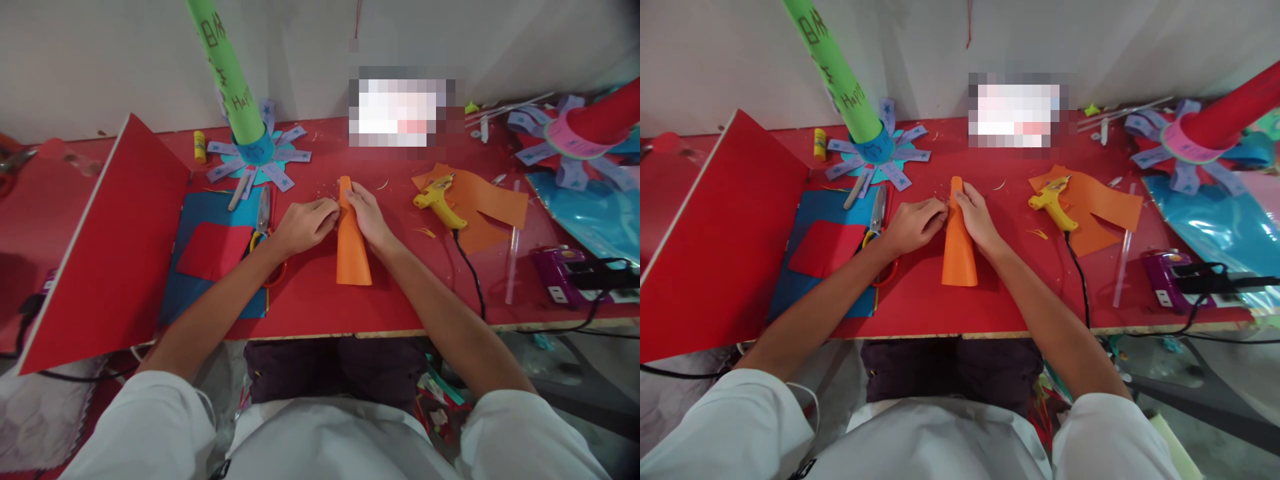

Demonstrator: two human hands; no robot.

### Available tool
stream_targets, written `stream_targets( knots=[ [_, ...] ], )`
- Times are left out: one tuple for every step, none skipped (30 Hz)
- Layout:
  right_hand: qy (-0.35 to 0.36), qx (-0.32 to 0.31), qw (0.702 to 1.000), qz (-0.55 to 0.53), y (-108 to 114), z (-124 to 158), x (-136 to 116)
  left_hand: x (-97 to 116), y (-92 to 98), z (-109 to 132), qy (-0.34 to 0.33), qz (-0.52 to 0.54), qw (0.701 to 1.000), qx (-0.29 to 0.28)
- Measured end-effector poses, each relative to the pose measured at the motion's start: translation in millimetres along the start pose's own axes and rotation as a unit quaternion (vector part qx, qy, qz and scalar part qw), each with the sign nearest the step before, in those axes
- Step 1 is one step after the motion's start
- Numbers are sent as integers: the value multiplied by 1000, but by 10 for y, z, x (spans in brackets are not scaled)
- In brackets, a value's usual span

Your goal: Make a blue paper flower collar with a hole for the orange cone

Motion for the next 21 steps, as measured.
stream_targets(
  knots=[
    [2, 4, 1000, 4, 8, -5, -1, 4, -6, 1, -1, 2, 1000, -4],
    [3, 5, 1000, 9, 16, -10, -1, 7, -14, 2, -2, 3, 1000, -10],
    [4, 5, 1000, 12, 22, -14, 0, 11, -20, 3, -3, 5, 1000, -16],
    [5, 5, 1000, 14, 27, -15, 0, 14, -24, 2, -4, 5, 1000, -21],
    [6, 4, 1000, 14, 31, -12, -1, 16, -28, 1, -5, 4, 1000, -26],
    [8, 4, 1000, 14, 32, -7, -5, 18, -31, 0, -6, 3, 1000, -30],
    [11, 2, 1000, 15, 32, 0, -10, 18, -33, -2, -6, 1, 999, -33],
    [13, 1, 1000, 17, 30, 6, -15, 17, -35, -3, -6, -1, 999, -36],
    [15, 1, 1000, 21, 29, 12, -20, 16, -37, -5, -6, -2, 999, -37],
    [17, 1, 1000, 26, 29, 14, -23, 15, -39, -6, -5, -2, 999, -39],
    [19, 2, 999, 32, 32, 13, -27, 15, -40, -6, -5, -2, 999, -39],
    [23, 5, 999, 38, 38, 9, -30, 16, -41, -6, -6, -1, 999, -39],
    [28, 8, 999, 45, 46, 2, -35, 18, -41, -5, -6, -1, 999, -37],
    [35, 12, 998, 52, 55, -6, -39, 21, -39, -4, -7, -2, 999, -35],
    [41, 15, 997, 57, 63, -15, -42, 24, -38, -2, -9, -4, 999, -33],
    [45, 17, 997, 60, 71, -23, -43, 26, -37, 0, -10, -6, 999, -30],
    [49, 20, 997, 61, 81, -30, -43, 26, -35, 2, -10, -9, 1000, -28],
    [52, 23, 996, 61, 91, -36, -42, 25, -34, 3, -10, -12, 1000, -26],
    [54, 27, 996, 61, 103, -40, -40, 23, -33, 4, -10, -13, 1000, -24],
    [54, 31, 996, 61, 115, -42, -38, 21, -33, 4, -10, -13, 1000, -23],
    [55, 34, 996, 61, 127, -44, -38, 18, -33, 3, -8, -13, 1000, -23]
  ],
)
Point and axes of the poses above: each hand's wrist, its own z-axis away from the middle knuckle, its own y-axis out of the back of the hand, x = y × z, the point moved 6 cm from there along -z, towards the middle knuckle, and after that the axes turned 7 degrees about -y, right-handed, at the moved point
